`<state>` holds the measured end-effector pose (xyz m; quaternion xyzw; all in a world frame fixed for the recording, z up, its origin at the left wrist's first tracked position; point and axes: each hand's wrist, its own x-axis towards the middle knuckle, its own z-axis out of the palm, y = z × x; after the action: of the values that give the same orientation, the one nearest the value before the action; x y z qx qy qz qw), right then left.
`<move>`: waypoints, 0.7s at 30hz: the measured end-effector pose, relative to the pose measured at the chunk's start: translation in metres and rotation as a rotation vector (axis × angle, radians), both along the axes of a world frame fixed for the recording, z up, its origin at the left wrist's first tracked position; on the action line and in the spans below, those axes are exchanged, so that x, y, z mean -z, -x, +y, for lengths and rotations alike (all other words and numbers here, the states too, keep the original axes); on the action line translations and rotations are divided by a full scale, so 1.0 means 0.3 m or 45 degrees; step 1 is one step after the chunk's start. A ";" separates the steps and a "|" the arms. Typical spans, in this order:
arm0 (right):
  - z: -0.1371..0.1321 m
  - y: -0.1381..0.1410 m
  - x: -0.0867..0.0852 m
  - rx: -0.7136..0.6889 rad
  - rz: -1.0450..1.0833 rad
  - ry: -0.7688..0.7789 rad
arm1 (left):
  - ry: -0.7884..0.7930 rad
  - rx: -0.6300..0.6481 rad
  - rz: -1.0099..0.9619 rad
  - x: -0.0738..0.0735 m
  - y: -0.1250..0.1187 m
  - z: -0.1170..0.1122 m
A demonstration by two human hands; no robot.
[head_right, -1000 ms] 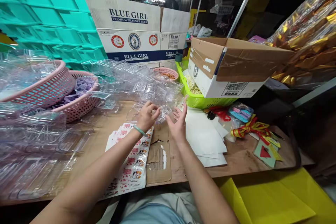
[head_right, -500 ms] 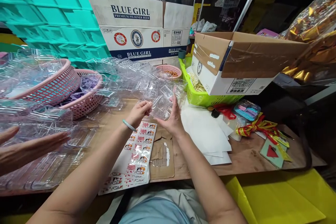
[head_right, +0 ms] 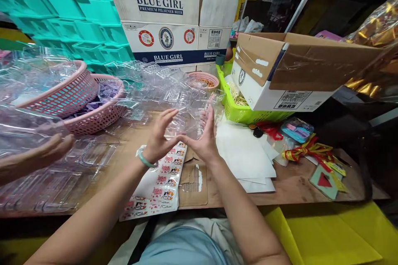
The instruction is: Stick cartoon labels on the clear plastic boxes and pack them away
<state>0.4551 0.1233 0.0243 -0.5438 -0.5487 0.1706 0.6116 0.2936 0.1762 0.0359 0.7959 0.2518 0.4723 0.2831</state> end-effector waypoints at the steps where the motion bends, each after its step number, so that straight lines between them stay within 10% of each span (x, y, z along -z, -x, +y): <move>1: -0.014 -0.013 -0.008 0.011 0.077 -0.038 | 0.179 0.004 -0.104 -0.003 0.020 -0.024; 8: -0.162 -0.065 0.002 0.083 0.595 0.042 | 1.645 0.265 -0.527 0.122 0.112 -0.230; 21: -0.282 0.029 0.070 -0.210 0.486 0.669 | 1.755 0.286 -0.573 0.205 0.089 -0.276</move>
<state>0.4465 0.0388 0.0033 -0.5949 -0.4038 0.4540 0.5262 0.2668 0.0934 -0.0257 0.3419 0.3442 0.3268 0.8111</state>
